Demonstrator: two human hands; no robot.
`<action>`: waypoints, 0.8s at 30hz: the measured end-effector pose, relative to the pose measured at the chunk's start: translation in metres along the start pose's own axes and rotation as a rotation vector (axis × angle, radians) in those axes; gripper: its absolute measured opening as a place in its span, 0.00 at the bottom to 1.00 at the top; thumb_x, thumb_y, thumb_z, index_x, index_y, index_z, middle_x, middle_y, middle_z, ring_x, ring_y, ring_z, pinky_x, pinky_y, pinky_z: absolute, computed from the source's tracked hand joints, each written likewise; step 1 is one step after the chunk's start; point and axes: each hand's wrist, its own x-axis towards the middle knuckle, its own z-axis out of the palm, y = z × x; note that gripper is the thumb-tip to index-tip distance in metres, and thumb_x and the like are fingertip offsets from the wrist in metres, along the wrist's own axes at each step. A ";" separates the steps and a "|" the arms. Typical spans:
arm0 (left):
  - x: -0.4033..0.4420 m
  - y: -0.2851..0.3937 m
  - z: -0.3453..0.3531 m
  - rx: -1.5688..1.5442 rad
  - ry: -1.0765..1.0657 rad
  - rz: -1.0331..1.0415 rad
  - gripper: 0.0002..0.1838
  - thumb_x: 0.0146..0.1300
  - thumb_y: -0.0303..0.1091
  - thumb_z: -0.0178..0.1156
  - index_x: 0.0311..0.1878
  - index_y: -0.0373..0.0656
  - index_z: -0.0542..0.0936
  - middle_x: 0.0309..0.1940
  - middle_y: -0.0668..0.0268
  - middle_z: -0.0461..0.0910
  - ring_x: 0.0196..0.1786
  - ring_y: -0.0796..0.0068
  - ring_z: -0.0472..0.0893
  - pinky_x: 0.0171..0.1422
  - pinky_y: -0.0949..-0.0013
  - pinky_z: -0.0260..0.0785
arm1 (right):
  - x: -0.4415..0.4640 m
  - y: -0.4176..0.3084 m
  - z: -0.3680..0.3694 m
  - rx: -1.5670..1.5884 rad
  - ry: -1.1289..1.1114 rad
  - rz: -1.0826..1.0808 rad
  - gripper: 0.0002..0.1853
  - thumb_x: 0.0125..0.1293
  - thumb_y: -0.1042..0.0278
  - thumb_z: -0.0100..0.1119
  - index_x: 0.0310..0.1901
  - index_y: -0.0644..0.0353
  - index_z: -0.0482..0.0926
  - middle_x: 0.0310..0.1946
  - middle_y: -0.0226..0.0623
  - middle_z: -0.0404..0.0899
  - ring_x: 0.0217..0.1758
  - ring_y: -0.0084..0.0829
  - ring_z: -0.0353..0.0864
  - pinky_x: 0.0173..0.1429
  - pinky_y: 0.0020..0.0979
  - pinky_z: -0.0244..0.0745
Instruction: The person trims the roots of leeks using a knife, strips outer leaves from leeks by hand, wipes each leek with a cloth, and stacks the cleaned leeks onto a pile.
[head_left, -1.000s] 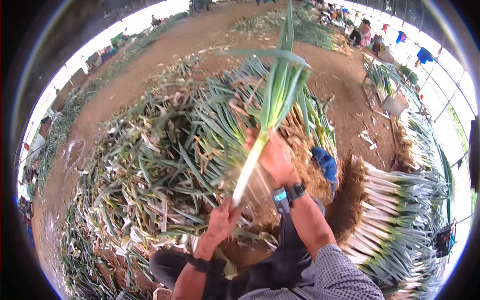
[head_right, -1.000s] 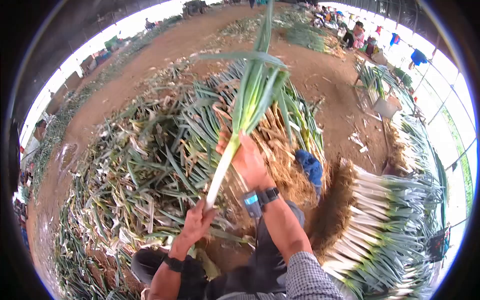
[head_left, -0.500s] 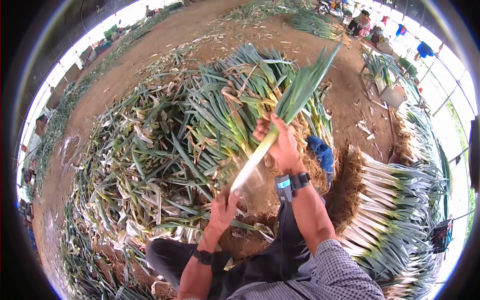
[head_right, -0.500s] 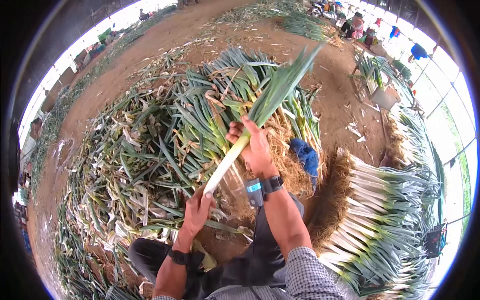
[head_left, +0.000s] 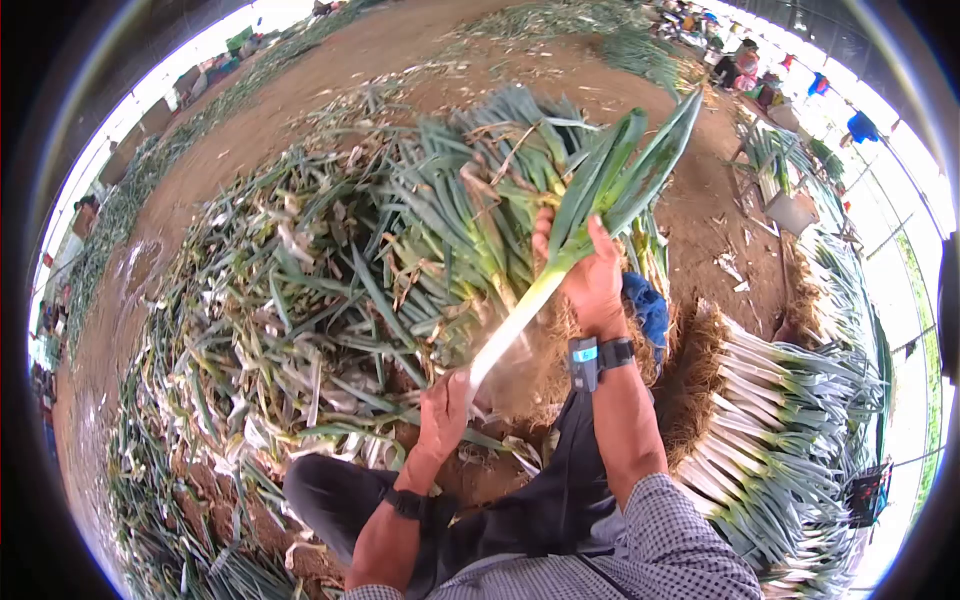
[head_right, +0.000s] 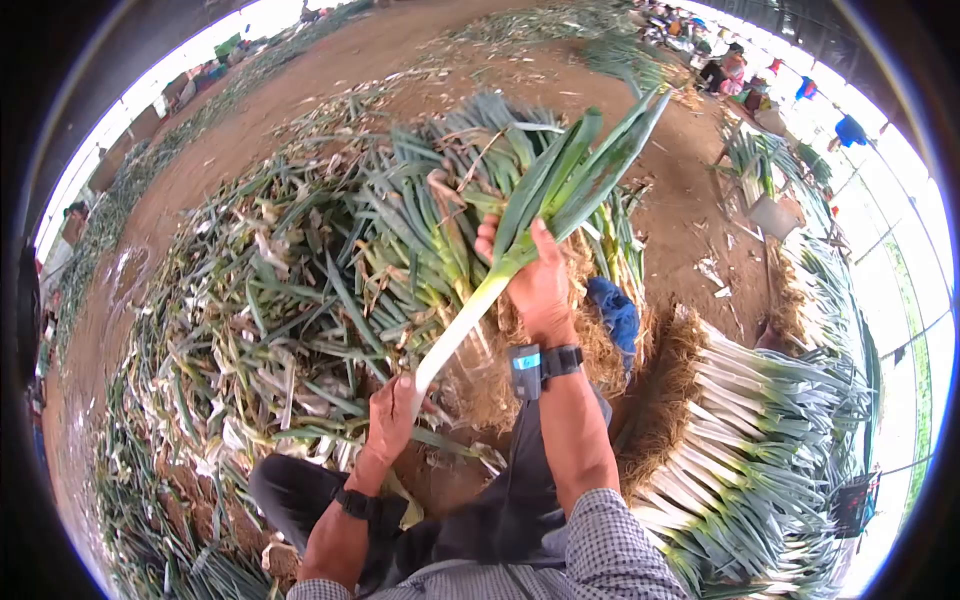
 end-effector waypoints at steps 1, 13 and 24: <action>-0.003 0.010 -0.003 -0.010 -0.043 -0.057 0.29 0.79 0.52 0.42 0.45 0.33 0.81 0.25 0.62 0.84 0.29 0.76 0.81 0.35 0.70 0.70 | -0.001 0.003 -0.004 0.009 0.001 0.009 0.26 0.71 0.51 0.60 0.58 0.67 0.74 0.52 0.53 0.80 0.53 0.46 0.83 0.62 0.49 0.79; 0.001 -0.043 0.000 -0.274 -0.014 -0.149 0.16 0.79 0.38 0.47 0.45 0.34 0.77 0.27 0.58 0.83 0.23 0.73 0.81 0.28 0.70 0.72 | -0.007 0.008 0.006 0.015 -0.007 0.053 0.27 0.73 0.51 0.57 0.61 0.67 0.72 0.53 0.54 0.80 0.56 0.46 0.82 0.66 0.53 0.76; 0.030 -0.117 -0.142 -0.742 0.578 -0.330 0.09 0.75 0.32 0.51 0.35 0.45 0.72 0.25 0.69 0.72 0.29 0.73 0.74 0.59 0.56 0.73 | 0.002 -0.011 -0.021 -0.031 0.058 -0.097 0.22 0.72 0.54 0.61 0.56 0.62 0.74 0.48 0.47 0.81 0.49 0.42 0.82 0.56 0.48 0.80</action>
